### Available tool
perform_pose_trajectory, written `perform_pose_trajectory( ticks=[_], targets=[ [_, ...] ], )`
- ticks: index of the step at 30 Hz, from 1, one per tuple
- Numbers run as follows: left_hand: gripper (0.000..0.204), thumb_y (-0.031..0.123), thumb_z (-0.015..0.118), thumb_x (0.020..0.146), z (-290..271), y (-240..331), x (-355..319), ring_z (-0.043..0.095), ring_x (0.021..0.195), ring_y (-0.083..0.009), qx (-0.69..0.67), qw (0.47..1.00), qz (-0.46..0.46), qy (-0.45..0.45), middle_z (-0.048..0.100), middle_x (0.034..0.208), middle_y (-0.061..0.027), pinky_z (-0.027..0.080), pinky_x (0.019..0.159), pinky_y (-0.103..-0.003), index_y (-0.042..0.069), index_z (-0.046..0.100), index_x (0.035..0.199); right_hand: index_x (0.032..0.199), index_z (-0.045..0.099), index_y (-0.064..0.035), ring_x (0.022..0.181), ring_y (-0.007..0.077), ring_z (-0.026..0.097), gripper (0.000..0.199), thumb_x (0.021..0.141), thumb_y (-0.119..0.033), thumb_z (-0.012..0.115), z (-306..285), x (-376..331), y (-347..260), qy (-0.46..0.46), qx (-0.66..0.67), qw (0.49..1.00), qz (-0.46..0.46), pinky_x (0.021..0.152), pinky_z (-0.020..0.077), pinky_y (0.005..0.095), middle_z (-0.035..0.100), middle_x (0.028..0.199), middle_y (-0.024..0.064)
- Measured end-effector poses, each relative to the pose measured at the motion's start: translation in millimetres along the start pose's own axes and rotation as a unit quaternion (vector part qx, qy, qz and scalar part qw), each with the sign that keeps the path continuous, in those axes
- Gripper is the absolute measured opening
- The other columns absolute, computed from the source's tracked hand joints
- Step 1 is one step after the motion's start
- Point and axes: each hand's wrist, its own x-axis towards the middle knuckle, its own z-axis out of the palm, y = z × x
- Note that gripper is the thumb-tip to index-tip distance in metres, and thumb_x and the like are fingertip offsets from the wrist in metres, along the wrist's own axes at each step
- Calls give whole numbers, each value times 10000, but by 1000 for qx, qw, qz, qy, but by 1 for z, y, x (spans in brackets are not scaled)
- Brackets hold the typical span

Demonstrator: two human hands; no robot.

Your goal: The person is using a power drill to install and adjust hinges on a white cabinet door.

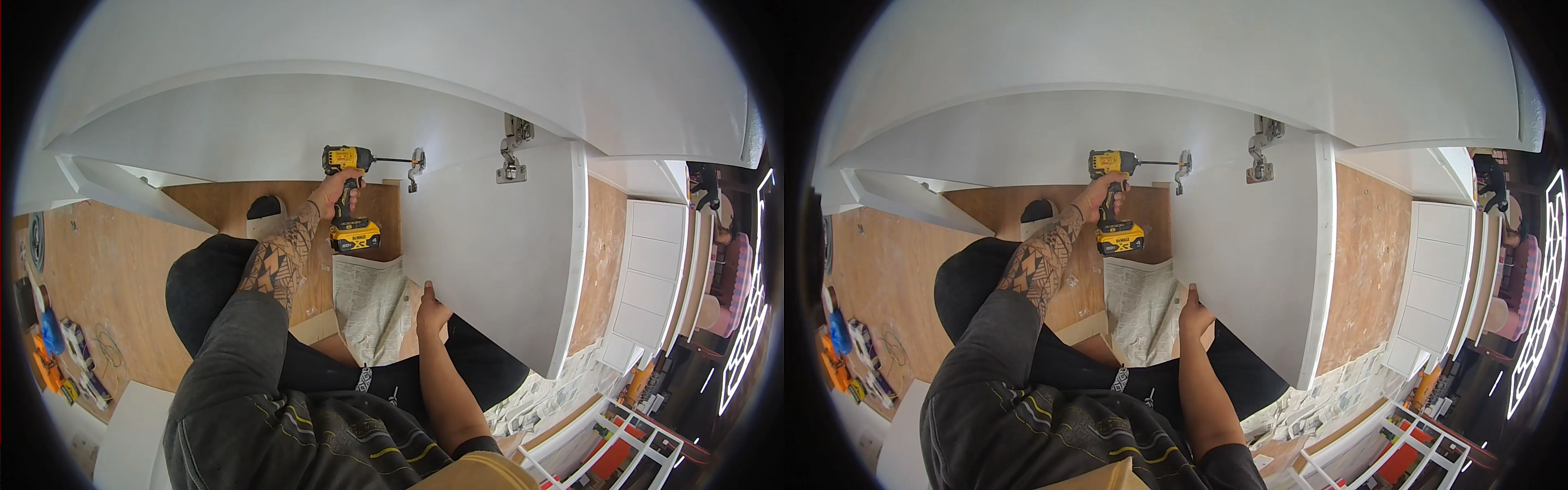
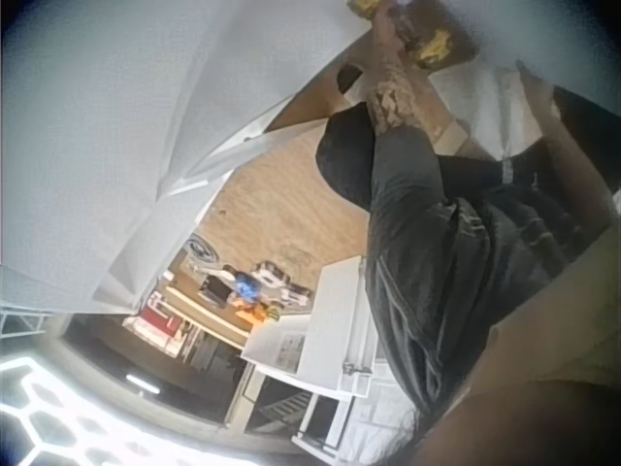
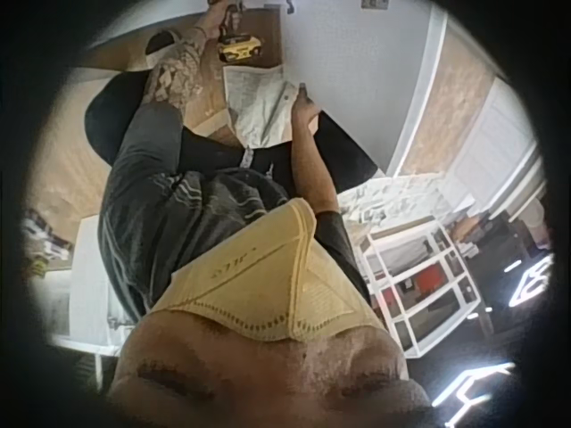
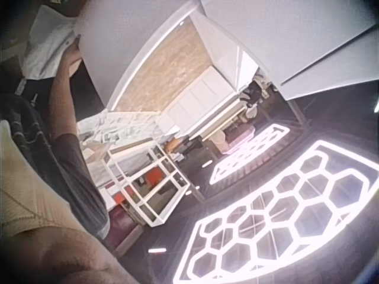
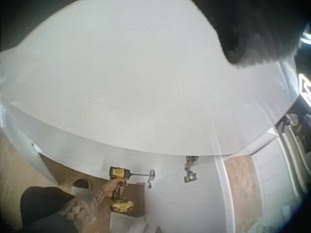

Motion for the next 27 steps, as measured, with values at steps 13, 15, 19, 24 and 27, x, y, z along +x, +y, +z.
perform_pose_trajectory(
  ticks=[13,15,19,24,27],
  targets=[
    [329,411,723,918,-3,-6,8,529,512,-100,-29,999,-13,9,536,599,47,499,522,-282,85,670,911,1152,639,89,870,208,619,264,931,-3,749,-2,-5,-33,-2,-12,1000,0,796,517,353,682,1034,118],
    [355,425,718,930,2,-5,8,517,515,-91,-26,1000,-16,3,528,611,52,487,522,-273,73,672,951,1162,637,89,890,218,624,276,929,-5,752,-3,-1,-26,-3,-33,999,9,810,518,357,685,1051,129],
    [412,452,711,947,0,-6,5,505,529,-79,-30,999,-17,-4,520,626,61,469,523,-266,49,681,1029,1191,633,85,950,242,640,306,921,6,755,-4,-4,-29,-21,-52,998,0,851,523,372,682,1090,151],
    [385,436,715,948,4,1,1,522,526,-81,-35,999,-8,-13,537,623,55,473,521,-266,59,695,1020,1233,627,86,1030,275,660,416,926,-149,782,-7,-10,-31,-73,-102,989,76,894,532,382,679,1153,198],
    [326,393,735,940,12,10,-10,536,513,-88,-24,1000,8,-6,553,615,43,482,511,-270,73,707,992,1308,616,80,1055,301,675,559,942,-316,763,-6,-13,-41,-257,-169,917,252,892,547,396,682,1210,240]
  ],
)
